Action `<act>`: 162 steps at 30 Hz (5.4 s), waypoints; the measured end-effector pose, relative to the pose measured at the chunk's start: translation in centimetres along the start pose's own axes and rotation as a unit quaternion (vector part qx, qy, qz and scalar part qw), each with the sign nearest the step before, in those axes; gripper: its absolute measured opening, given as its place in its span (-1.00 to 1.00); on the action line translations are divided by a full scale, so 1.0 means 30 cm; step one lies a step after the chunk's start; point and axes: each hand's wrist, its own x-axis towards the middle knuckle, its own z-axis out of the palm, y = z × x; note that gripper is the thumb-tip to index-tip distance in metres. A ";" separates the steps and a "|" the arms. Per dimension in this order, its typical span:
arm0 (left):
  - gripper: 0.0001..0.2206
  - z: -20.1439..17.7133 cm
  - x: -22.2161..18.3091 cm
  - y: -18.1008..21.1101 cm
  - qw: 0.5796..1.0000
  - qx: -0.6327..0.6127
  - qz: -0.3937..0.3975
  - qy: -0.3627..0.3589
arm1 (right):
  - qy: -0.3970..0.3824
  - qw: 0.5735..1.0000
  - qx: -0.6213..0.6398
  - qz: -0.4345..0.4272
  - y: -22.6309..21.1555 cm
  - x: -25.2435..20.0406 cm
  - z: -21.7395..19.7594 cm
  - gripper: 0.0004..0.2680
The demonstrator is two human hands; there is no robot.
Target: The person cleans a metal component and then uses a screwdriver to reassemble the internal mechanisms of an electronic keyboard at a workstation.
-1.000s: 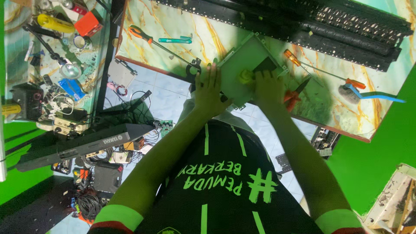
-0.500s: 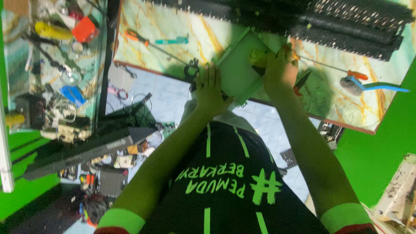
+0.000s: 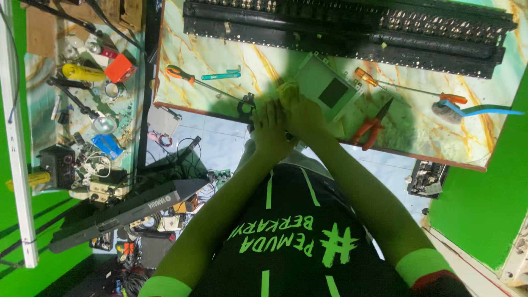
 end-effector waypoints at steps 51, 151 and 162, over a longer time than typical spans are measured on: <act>-0.43 -0.026 0.635 -0.268 0.936 -0.236 0.093 -0.243 | -0.039 0.950 -0.085 0.297 0.053 0.120 0.004 -0.73; -0.84 0.175 0.537 -0.274 0.978 -0.180 -0.102 0.002 | -0.096 0.987 -0.029 -0.127 -0.078 -0.195 -0.252 -0.73; -0.75 -0.065 0.253 -0.195 0.973 -0.193 -0.114 -0.055 | 0.026 0.979 -0.058 -0.195 -0.111 -0.122 -0.182 -0.73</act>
